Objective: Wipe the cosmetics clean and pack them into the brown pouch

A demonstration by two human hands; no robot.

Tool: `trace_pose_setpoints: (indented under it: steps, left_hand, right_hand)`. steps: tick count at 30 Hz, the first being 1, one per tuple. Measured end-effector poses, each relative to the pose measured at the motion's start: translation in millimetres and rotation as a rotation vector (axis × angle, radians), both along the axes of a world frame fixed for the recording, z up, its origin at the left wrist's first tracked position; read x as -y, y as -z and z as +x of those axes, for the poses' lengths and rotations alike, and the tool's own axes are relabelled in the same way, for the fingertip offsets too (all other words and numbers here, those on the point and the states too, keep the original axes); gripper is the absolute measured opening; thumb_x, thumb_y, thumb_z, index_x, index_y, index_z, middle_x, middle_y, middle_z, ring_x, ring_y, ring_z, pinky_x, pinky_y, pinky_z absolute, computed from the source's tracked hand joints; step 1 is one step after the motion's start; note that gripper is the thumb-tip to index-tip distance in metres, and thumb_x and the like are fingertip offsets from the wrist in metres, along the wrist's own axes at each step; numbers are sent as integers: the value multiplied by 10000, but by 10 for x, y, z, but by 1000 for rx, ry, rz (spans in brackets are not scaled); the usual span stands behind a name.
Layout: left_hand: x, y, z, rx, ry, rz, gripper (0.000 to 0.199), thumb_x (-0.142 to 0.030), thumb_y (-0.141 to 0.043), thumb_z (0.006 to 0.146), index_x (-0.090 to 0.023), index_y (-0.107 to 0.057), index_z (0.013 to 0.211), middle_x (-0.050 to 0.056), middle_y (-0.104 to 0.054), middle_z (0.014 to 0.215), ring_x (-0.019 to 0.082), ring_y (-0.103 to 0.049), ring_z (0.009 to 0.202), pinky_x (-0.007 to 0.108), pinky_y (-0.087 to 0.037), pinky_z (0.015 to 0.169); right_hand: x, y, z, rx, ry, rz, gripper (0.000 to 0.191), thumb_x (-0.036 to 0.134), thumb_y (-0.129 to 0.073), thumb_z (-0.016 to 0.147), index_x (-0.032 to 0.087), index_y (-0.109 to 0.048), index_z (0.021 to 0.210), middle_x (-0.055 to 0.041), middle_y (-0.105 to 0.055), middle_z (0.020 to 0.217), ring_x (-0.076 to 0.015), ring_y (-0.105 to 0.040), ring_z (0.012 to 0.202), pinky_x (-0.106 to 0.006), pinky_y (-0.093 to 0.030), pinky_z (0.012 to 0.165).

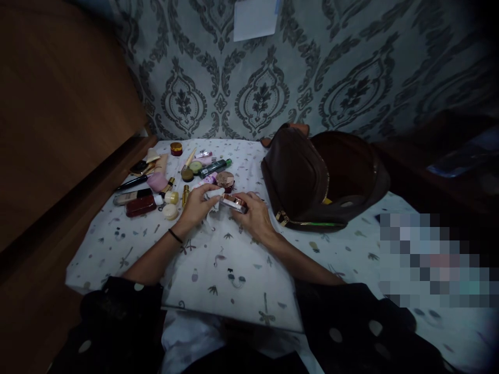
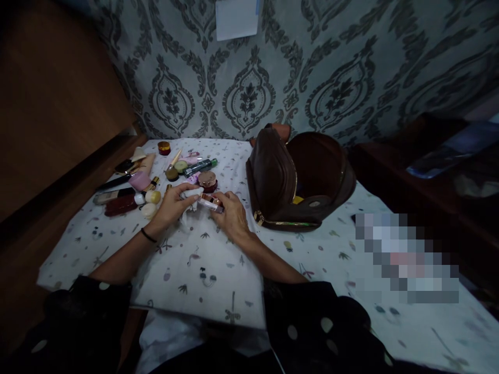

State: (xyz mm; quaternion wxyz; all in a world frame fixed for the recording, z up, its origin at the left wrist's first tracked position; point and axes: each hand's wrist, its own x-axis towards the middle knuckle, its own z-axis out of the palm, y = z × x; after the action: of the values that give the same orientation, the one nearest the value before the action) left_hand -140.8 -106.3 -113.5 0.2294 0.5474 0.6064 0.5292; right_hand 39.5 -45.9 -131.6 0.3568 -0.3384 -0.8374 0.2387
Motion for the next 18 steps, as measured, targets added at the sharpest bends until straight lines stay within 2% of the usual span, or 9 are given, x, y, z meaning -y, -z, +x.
trace_pose_setpoints:
  steps: [3,11,18]
  left_hand:
    - [11,-28,4,5,-6,16,266,-281,-707,761,-149,-719,991,71,-743,1023,237,-670,959,317,-516,849]
    - [17,-40,17,3,2,24,252,-262,-702,766,-156,-723,994,75,-744,1055,246,-668,1013,346,-502,927]
    - [-1,-2,-25,-41,-49,22,253,-244,-678,760,-141,-724,986,72,-742,994,236,-671,924,331,-513,845]
  right_hand:
    - [16,-18,-5,19,3,-20,293,211,-622,770,212,-719,1047,-10,-514,762,-169,-532,696,-275,-419,652]
    - [28,-25,-40,5,52,-41,170,225,-631,741,199,-729,877,-7,-494,746,-145,-491,627,-270,-434,616]
    - [7,-49,-9,-47,45,-97,299,184,-659,697,169,-717,990,-19,-543,813,-141,-521,643,-273,-445,607]
